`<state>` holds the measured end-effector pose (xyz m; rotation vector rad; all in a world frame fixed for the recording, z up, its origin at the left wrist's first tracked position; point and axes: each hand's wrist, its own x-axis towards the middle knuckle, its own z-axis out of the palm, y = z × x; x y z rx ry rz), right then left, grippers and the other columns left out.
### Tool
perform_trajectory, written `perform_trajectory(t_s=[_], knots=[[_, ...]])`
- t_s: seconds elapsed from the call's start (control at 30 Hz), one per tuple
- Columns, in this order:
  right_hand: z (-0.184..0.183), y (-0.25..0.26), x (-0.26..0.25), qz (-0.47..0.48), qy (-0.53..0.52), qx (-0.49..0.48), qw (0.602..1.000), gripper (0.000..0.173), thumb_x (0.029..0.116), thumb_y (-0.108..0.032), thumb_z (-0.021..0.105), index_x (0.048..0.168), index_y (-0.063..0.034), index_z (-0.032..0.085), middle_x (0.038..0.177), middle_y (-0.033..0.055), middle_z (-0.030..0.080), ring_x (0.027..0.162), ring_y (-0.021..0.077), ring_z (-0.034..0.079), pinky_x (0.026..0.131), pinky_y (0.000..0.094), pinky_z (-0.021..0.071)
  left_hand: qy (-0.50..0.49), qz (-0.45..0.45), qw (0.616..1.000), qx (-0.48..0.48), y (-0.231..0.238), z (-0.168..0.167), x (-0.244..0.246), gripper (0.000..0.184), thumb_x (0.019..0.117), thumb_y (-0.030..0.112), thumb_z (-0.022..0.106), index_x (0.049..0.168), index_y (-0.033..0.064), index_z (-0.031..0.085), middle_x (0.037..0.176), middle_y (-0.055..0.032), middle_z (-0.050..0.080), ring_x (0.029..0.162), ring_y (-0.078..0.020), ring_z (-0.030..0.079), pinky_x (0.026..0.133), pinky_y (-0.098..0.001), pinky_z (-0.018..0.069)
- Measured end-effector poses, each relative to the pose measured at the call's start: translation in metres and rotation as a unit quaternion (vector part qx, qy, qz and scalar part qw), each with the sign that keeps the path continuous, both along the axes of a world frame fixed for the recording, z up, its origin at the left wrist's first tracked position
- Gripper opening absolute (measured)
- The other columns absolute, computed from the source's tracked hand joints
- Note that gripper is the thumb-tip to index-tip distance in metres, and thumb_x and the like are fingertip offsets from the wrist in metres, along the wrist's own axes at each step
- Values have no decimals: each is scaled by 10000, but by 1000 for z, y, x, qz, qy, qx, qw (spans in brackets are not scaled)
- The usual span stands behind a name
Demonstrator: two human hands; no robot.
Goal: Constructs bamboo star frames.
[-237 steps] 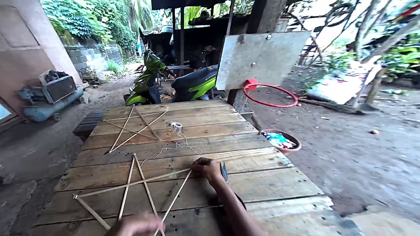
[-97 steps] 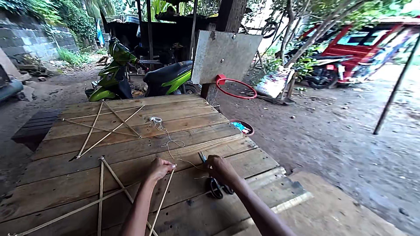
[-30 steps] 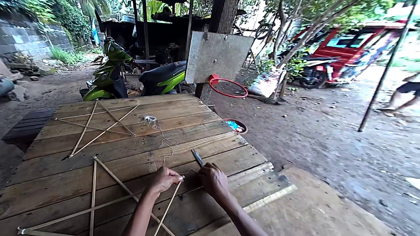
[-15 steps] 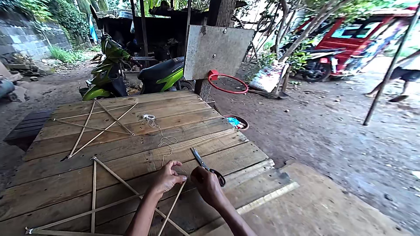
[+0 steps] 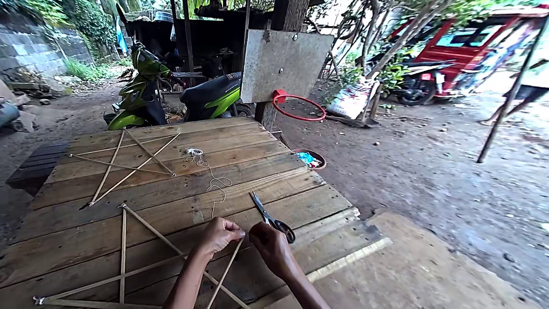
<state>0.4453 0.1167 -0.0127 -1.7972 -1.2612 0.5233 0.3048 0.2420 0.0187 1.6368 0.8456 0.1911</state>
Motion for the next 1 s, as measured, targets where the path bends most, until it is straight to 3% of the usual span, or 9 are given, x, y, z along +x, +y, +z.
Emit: perform_trajectory(t_s=[0.1, 0.2, 0.3, 0.43, 0.63, 0.73, 0.87, 1.0], knots=[[1, -5, -1, 3, 2, 5, 1000, 137, 938, -114, 678, 1026, -26, 734, 876, 61, 736, 760, 104, 687, 751, 290, 566, 0, 6, 1000, 4, 0, 1, 0, 67, 935, 64, 719, 937, -2, 732, 791, 14, 677, 717, -20, 604, 745, -231, 509], [0, -8, 0, -4, -26, -1, 1000, 116, 921, -90, 698, 991, -34, 772, 907, 77, 750, 791, 139, 706, 786, 326, 577, 0, 8, 1000, 8, 0, 1, 0, 65, 931, 70, 727, 928, 5, 736, 788, 19, 679, 719, -15, 602, 738, -227, 503], [-3, -11, 1, -13, -50, 20, 998, 96, 902, -83, 704, 939, -50, 787, 874, 80, 734, 771, 151, 697, 755, 335, 575, 1, 4, 1000, 12, 1, 0, 0, 64, 930, 71, 727, 931, 7, 733, 793, 22, 677, 726, -16, 602, 743, -229, 502], [-4, -15, 0, -30, -75, 87, 993, 84, 868, -79, 714, 894, -50, 787, 828, 73, 705, 731, 127, 676, 691, 270, 568, 4, 3, 1000, 16, 0, 0, 0, 69, 934, 77, 727, 945, 9, 734, 802, 22, 680, 735, -13, 608, 753, -226, 505], [-9, -22, 4, -33, -113, 151, 982, 80, 830, -85, 717, 849, -50, 786, 809, 71, 702, 724, 123, 676, 679, 257, 572, -5, 7, 1000, 24, 0, -1, -1, 74, 936, 77, 719, 939, 4, 734, 799, 17, 684, 735, -21, 610, 763, -242, 509], [-13, -25, 6, -26, -139, 187, 972, 86, 831, -104, 709, 841, -63, 784, 835, 68, 709, 755, 124, 683, 689, 235, 573, -1, 9, 999, 31, 1, -1, -1, 74, 934, 83, 724, 927, 10, 736, 789, 20, 685, 723, -17, 609, 748, -236, 508], [-10, -27, 10, 13, -208, 235, 949, 117, 880, -144, 673, 841, -97, 772, 862, 36, 716, 865, 144, 674, 809, 231, 545, 10, 5, 999, 38, 1, -2, 0, 83, 930, 101, 738, 930, 18, 736, 790, 22, 689, 724, -21, 614, 749, -238, 510], [6, -16, 17, 64, -235, 256, 936, 136, 921, -125, 642, 850, -87, 752, 869, 47, 705, 867, 161, 658, 809, 237, 533, 21, -7, 998, 53, -2, -3, 0, 92, 925, 116, 745, 944, 26, 743, 801, 21, 697, 729, -32, 624, 757, -257, 518]])
